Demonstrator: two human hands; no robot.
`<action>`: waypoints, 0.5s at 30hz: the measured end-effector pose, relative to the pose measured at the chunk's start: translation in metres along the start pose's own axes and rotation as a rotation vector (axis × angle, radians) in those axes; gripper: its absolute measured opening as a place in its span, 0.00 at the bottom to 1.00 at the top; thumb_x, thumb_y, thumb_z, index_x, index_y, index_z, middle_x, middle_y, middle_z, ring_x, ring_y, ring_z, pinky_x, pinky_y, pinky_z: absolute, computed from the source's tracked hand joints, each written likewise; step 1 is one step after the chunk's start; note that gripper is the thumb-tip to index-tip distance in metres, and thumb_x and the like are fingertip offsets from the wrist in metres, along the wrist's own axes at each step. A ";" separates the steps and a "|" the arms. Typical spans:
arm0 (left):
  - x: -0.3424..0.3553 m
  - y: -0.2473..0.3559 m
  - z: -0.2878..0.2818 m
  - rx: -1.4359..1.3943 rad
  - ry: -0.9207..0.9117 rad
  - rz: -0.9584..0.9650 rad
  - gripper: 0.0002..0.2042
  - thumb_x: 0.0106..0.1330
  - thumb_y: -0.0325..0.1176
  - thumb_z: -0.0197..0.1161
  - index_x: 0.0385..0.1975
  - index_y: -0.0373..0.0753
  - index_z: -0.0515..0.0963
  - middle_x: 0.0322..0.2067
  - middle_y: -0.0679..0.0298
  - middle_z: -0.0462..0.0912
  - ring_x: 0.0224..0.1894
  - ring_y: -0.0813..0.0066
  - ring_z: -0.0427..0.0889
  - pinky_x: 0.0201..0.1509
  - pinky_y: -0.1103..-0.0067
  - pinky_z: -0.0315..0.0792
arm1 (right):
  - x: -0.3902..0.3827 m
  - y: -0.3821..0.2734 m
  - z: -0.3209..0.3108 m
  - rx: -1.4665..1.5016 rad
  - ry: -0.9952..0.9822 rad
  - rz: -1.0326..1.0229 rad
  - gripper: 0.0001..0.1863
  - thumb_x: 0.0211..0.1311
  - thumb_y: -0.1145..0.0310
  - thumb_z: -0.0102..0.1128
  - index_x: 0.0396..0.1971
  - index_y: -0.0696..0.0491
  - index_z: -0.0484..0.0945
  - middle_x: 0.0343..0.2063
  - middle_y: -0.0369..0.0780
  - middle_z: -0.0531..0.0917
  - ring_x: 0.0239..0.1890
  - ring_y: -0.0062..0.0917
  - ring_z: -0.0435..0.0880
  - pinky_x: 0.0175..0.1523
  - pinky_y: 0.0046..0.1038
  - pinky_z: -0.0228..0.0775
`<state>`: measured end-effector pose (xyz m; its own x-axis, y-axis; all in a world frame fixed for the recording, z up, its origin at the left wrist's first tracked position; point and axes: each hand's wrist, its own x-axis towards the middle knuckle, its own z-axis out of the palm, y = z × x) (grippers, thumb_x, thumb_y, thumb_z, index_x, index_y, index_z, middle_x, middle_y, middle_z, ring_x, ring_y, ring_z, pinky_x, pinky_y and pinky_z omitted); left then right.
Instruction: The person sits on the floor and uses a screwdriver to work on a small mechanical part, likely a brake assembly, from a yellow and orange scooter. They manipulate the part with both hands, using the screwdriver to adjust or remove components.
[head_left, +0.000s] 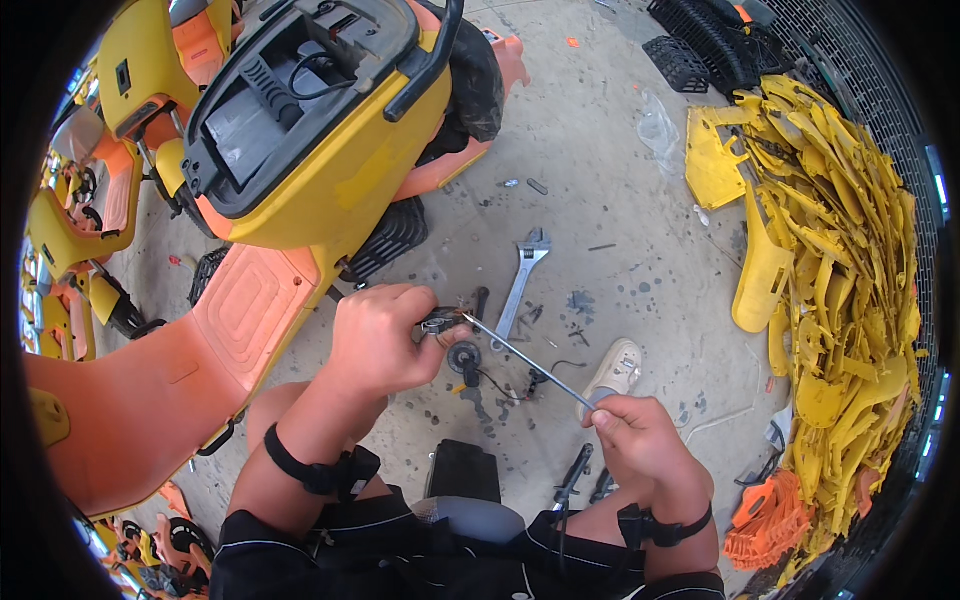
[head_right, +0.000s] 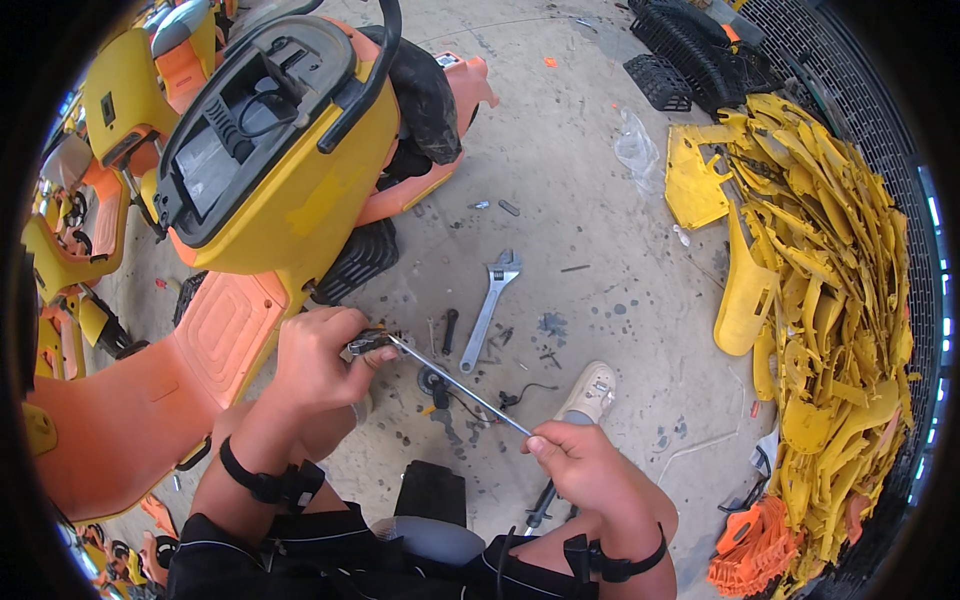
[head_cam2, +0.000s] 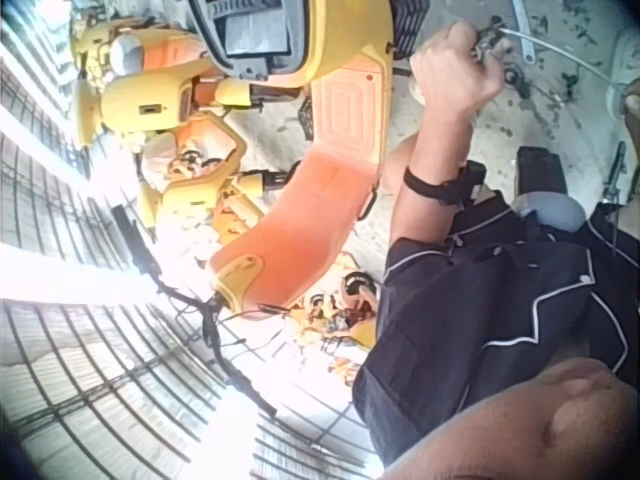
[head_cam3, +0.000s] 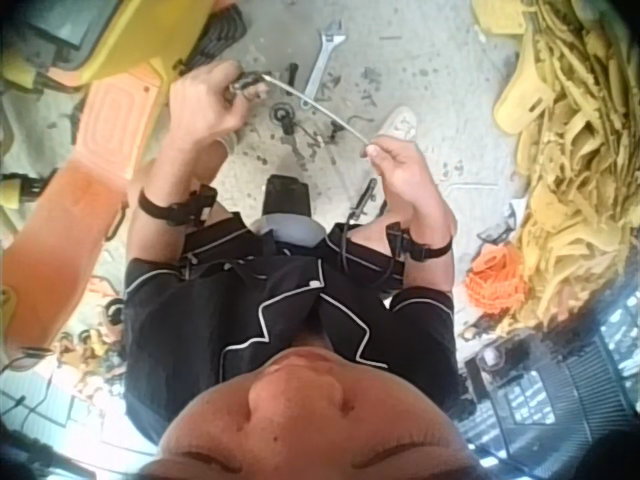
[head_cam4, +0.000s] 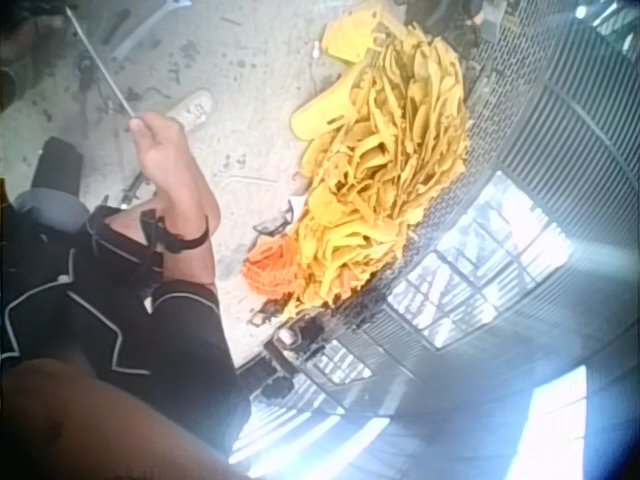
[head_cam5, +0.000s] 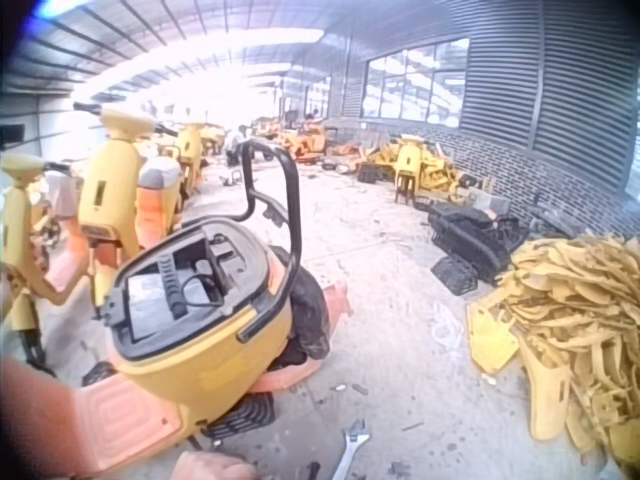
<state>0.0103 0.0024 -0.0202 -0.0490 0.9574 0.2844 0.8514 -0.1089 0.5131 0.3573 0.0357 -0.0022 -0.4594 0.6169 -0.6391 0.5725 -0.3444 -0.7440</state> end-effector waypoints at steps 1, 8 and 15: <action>0.000 0.001 0.000 0.011 0.002 -0.016 0.19 0.52 0.45 0.79 0.21 0.38 0.77 0.18 0.58 0.78 0.21 0.53 0.79 0.22 0.65 0.70 | 0.000 0.002 0.002 0.019 0.000 0.025 0.11 0.78 0.67 0.58 0.42 0.57 0.87 0.20 0.30 0.73 0.25 0.16 0.69 0.31 0.25 0.64; -0.002 0.005 0.004 0.070 0.005 -0.134 0.20 0.54 0.46 0.79 0.20 0.38 0.77 0.18 0.57 0.79 0.22 0.51 0.81 0.23 0.64 0.71 | 0.001 -0.010 0.015 0.019 0.030 0.103 0.12 0.77 0.68 0.57 0.40 0.60 0.85 0.22 0.30 0.74 0.26 0.14 0.70 0.33 0.22 0.64; 0.004 0.021 0.021 -0.011 -0.012 -0.358 0.21 0.60 0.46 0.76 0.22 0.36 0.74 0.18 0.53 0.79 0.23 0.46 0.82 0.25 0.61 0.74 | 0.008 -0.011 0.039 0.152 0.050 0.102 0.14 0.80 0.64 0.55 0.38 0.59 0.82 0.21 0.31 0.74 0.23 0.14 0.69 0.30 0.21 0.63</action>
<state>0.0391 0.0093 -0.0254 -0.3374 0.9383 0.0755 0.7756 0.2316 0.5872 0.3208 0.0169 -0.0063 -0.3676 0.6065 -0.7050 0.5037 -0.5074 -0.6991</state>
